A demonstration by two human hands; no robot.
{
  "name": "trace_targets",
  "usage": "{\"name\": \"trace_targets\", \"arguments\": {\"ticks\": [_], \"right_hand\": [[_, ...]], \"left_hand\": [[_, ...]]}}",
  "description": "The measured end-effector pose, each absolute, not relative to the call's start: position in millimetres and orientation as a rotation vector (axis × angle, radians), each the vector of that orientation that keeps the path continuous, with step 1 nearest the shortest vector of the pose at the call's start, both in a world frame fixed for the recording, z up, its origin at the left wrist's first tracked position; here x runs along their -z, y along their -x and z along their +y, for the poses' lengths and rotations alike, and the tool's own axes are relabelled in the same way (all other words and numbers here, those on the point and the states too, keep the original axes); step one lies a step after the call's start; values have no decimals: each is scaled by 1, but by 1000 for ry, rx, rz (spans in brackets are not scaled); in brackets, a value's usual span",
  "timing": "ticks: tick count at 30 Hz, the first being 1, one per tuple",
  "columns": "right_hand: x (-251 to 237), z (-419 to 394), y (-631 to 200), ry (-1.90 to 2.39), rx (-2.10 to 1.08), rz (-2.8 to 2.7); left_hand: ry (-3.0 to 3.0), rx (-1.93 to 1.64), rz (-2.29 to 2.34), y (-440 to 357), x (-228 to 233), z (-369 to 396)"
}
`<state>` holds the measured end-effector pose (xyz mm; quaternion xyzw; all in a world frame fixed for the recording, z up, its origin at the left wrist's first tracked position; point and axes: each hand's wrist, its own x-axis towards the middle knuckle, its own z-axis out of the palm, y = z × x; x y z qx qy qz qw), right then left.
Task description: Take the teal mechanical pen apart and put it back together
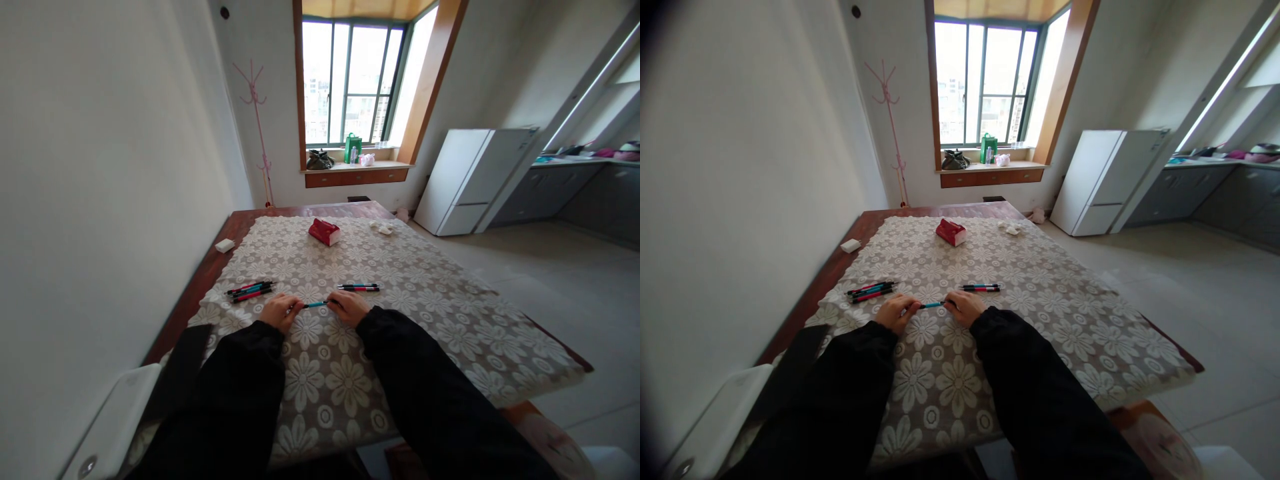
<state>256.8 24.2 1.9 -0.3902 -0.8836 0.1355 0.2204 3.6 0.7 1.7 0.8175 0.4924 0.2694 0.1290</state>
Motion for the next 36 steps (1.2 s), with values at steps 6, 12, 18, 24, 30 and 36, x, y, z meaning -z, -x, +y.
{"name": "trace_targets", "arguments": {"ticks": [6, 12, 18, 24, 30, 36], "right_hand": [[-4, 24, -256, 1071, -383, -2423], [0, 25, -257, 1084, -370, -2390], [2, 26, -257, 1080, -358, -2387], [0, 24, -257, 1103, -352, -2374], [1, 24, -254, 1085, -437, -2367], [-2, 26, -258, 1171, -349, -2215]], "left_hand": [[-2408, -742, 1440, -5, -6, -1], [-2360, -803, 1444, -4, -4, 0], [-2373, -729, 1444, -3, 0, 2], [-2363, -725, 1438, -3, 3, 2], [-2371, -743, 1424, -4, 1, 2], [-2304, -812, 1633, -2, 2, 4]]}}
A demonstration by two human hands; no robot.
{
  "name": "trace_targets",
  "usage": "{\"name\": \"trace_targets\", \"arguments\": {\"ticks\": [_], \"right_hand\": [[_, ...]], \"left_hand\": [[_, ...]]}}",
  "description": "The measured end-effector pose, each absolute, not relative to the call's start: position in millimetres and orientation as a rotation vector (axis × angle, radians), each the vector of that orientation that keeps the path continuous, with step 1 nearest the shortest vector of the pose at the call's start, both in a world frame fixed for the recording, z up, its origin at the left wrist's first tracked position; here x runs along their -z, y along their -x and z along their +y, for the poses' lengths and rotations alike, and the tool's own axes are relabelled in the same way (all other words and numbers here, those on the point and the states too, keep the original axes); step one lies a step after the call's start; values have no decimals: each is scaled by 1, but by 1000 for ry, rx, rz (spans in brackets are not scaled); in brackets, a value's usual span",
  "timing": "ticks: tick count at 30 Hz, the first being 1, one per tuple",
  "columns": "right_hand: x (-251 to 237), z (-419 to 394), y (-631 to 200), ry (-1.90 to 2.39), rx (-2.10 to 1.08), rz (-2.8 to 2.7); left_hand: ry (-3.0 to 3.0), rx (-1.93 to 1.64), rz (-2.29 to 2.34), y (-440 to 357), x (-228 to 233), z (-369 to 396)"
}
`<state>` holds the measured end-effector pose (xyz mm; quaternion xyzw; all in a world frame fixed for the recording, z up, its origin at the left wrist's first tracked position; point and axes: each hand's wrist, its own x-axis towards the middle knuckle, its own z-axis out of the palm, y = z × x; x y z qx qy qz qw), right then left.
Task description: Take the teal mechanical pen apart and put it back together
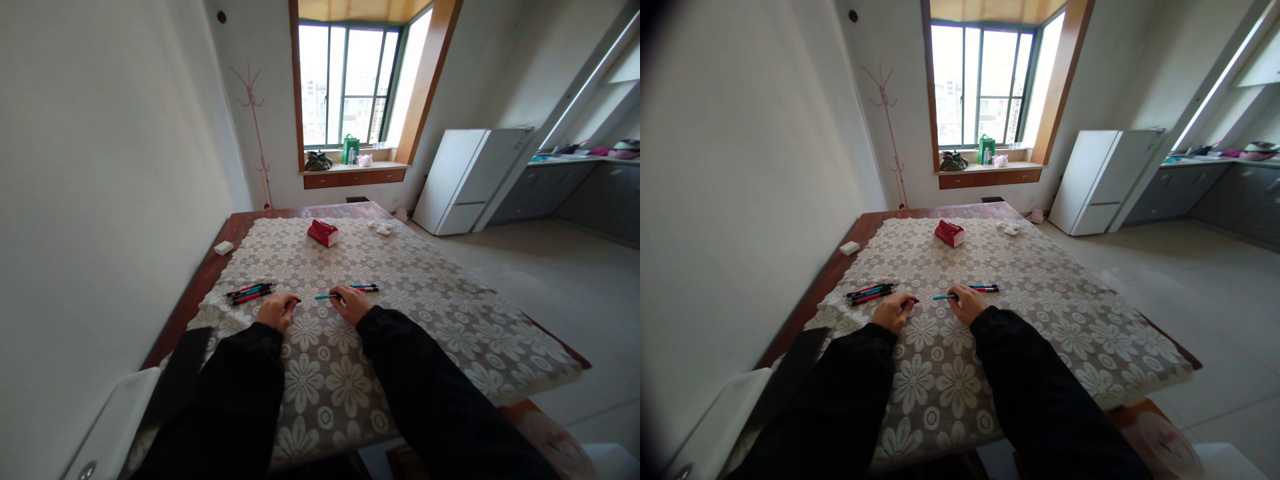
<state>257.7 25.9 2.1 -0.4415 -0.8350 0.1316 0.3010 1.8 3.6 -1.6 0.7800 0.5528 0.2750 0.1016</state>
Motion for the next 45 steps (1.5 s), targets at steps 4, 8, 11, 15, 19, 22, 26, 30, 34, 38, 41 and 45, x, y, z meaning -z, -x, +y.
{"name": "trace_targets", "arguments": {"ticks": [4, 8, 11, 15, 19, 22, 26, 30, 34, 38, 41, 45], "right_hand": [[-5, 27, -261, 1267, -245, -2124], [-6, 28, -264, 1279, -192, -2075], [-6, 27, -264, 1180, -212, -2177], [-6, 25, -261, 980, -299, -2376], [-5, 24, -259, 955, -319, -2406], [-4, 25, -259, 964, -311, -2405], [-3, 26, -261, 1000, -280, -2412], [-5, 26, -264, 1029, -246, -2446], [-5, 24, -262, 1007, -272, -2485], [-2, 23, -257, 972, -267, -2444], [0, 23, -254, 924, -256, -2415], [1, 25, -253, 927, -228, -2403]], "left_hand": [[-2253, -834, 1778, 1, 5, 6], [-2199, -867, 1841, 2, 9, 7], [-2174, -871, 1830, 2, 10, 6], [-2233, -835, 1698, 0, 8, 6], [-2277, -829, 1632, 0, 6, 7], [-2290, -824, 1616, 1, 7, 7], [-2297, -826, 1605, 1, 9, 8], [-2305, -840, 1586, 0, 8, 7], [-2329, -847, 1538, 0, 7, 7], [-2387, -854, 1400, -1, 6, 5], [-2421, -877, 1319, -2, 5, 4], [-2440, -890, 1288, -4, 5, 3]]}}
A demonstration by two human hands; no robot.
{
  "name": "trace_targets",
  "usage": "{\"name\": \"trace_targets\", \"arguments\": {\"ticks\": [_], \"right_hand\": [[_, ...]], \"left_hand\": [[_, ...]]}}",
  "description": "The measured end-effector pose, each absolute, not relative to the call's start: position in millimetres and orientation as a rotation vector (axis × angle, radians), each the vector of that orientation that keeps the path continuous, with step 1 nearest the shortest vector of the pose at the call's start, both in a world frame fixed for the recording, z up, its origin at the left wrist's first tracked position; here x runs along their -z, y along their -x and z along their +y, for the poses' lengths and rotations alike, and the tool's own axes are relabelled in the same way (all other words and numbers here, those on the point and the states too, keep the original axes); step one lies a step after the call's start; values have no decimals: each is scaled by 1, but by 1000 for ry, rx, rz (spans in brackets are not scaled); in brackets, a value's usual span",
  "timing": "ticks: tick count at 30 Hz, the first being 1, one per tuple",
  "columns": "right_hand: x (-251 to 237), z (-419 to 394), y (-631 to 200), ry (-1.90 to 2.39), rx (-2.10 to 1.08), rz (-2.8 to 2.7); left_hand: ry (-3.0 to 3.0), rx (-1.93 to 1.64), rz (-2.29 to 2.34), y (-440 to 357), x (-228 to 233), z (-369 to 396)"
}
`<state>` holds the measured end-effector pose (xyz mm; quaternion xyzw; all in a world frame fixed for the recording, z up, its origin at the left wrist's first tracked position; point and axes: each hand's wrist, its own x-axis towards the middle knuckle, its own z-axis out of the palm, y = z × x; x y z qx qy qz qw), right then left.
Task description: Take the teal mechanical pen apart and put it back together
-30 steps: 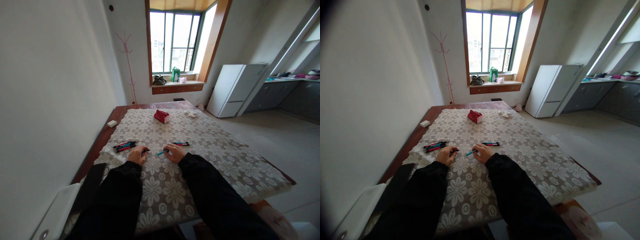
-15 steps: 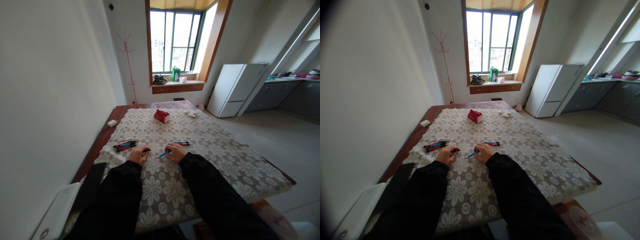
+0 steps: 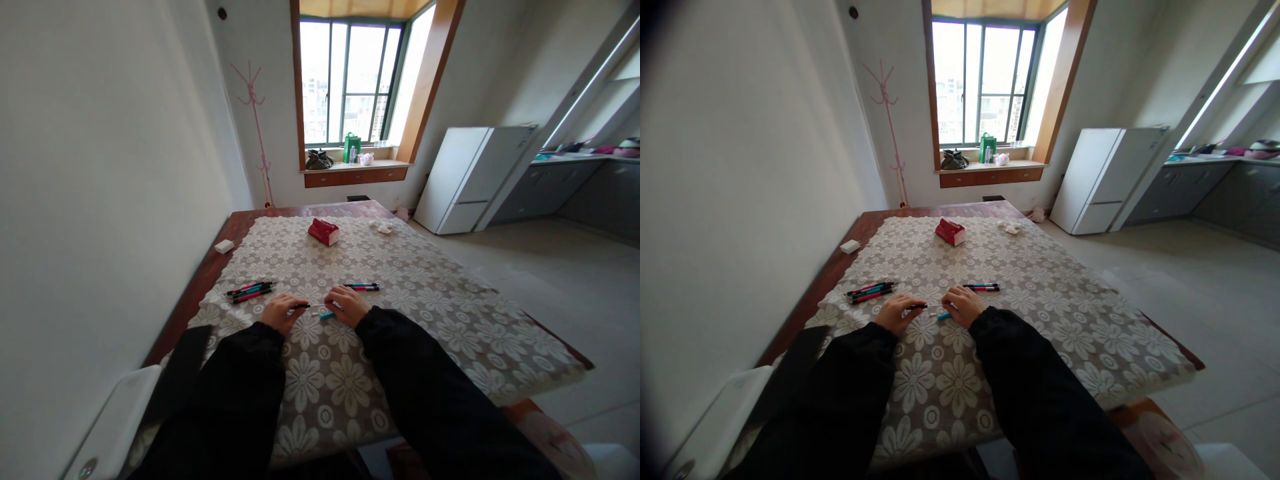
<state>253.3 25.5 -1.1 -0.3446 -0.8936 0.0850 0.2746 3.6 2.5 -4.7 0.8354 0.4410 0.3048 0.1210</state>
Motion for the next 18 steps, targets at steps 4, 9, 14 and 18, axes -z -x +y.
{"name": "trace_targets", "arguments": {"ticks": [4, 9, 14, 18], "right_hand": [[3, 29, -257, 1050, -194, -2354], [6, 32, -261, 1139, -226, -2295], [7, 31, -258, 1104, -257, -2335], [8, 31, -258, 1092, -252, -2350]], "left_hand": [[-2386, -868, 1427, -2, 5, 4], [-2331, -806, 1574, 4, 10, 9], [-2293, -842, 1501, 4, 14, 11], [-2258, -885, 1462, 2, 16, 10]]}}
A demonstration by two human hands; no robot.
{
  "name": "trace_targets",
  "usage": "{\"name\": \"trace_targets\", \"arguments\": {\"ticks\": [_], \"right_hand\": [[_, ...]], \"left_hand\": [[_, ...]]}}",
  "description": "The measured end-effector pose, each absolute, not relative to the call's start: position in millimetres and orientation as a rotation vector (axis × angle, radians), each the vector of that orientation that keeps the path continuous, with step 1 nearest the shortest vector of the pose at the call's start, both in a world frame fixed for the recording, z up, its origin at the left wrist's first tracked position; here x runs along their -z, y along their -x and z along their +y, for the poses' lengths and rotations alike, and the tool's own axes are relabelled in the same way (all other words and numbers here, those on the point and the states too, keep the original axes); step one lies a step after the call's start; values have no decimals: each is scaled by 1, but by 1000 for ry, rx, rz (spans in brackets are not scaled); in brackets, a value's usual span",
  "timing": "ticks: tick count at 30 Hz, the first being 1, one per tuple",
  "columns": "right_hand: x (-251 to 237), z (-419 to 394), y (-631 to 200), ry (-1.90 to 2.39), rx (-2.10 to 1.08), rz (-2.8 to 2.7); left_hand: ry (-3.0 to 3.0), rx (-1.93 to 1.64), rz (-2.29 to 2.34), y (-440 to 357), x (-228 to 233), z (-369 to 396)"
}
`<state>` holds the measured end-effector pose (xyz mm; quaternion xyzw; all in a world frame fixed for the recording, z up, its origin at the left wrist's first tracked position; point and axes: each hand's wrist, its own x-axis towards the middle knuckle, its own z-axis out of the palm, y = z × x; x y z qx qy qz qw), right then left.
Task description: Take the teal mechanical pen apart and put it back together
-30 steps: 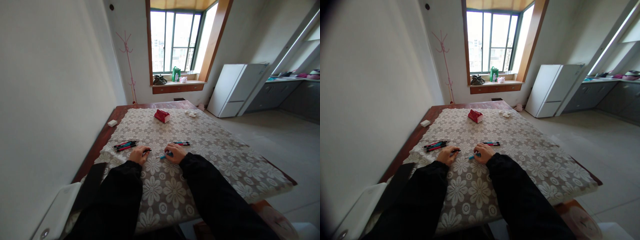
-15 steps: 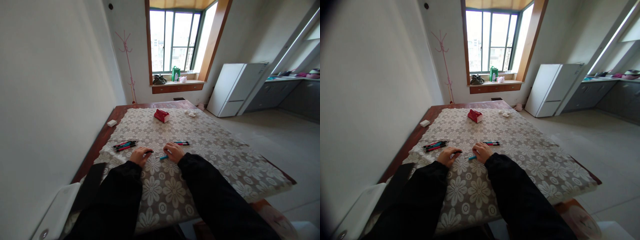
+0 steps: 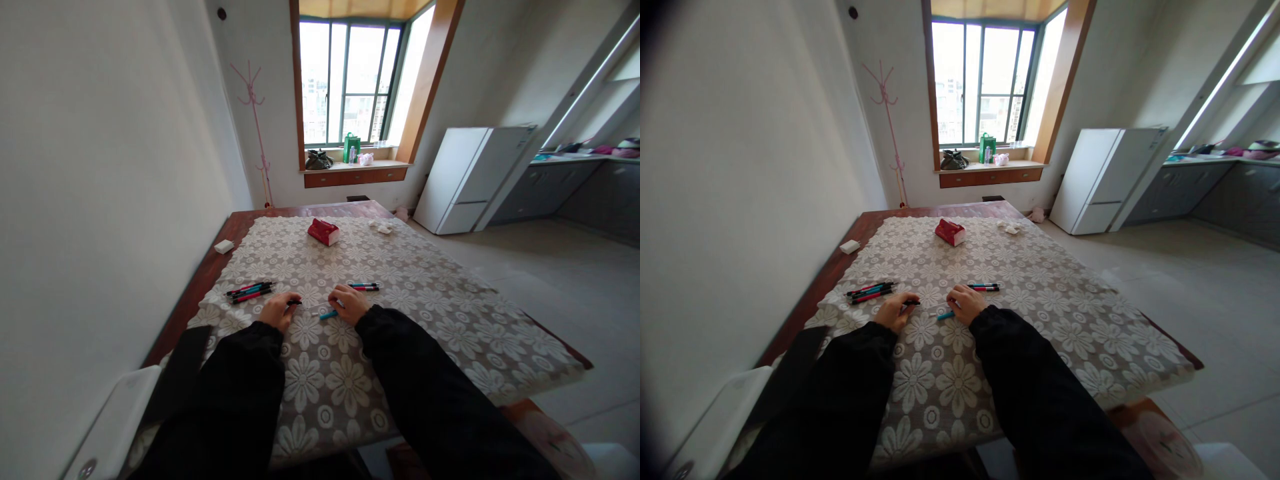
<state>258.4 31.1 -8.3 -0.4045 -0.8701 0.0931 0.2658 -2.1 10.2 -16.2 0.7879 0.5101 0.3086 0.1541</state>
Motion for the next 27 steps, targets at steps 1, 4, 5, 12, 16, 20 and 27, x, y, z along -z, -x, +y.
{"name": "trace_targets", "arguments": {"ticks": [1, 4, 5, 12, 16, 20, 27], "right_hand": [[8, 31, -259, 1089, -252, -2355], [8, 31, -259, 1088, -252, -2362], [8, 31, -259, 1088, -253, -2364], [4, 29, -257, 1068, -282, -2384], [2, 28, -257, 1081, -273, -2369], [3, 28, -256, 1083, -269, -2352], [2, 28, -256, 1127, -287, -2320]], "left_hand": [[-2250, -884, 1458, 2, 16, 10], [-2219, -904, 1423, 1, 17, 9], [-2207, -923, 1394, 0, 17, 9], [-2250, -978, 1196, -3, 13, 6], [-2287, -971, 1235, -5, 8, 3], [-2319, -919, 1271, -6, 6, 1], [-2312, -829, 1328, -5, 5, 2]]}}
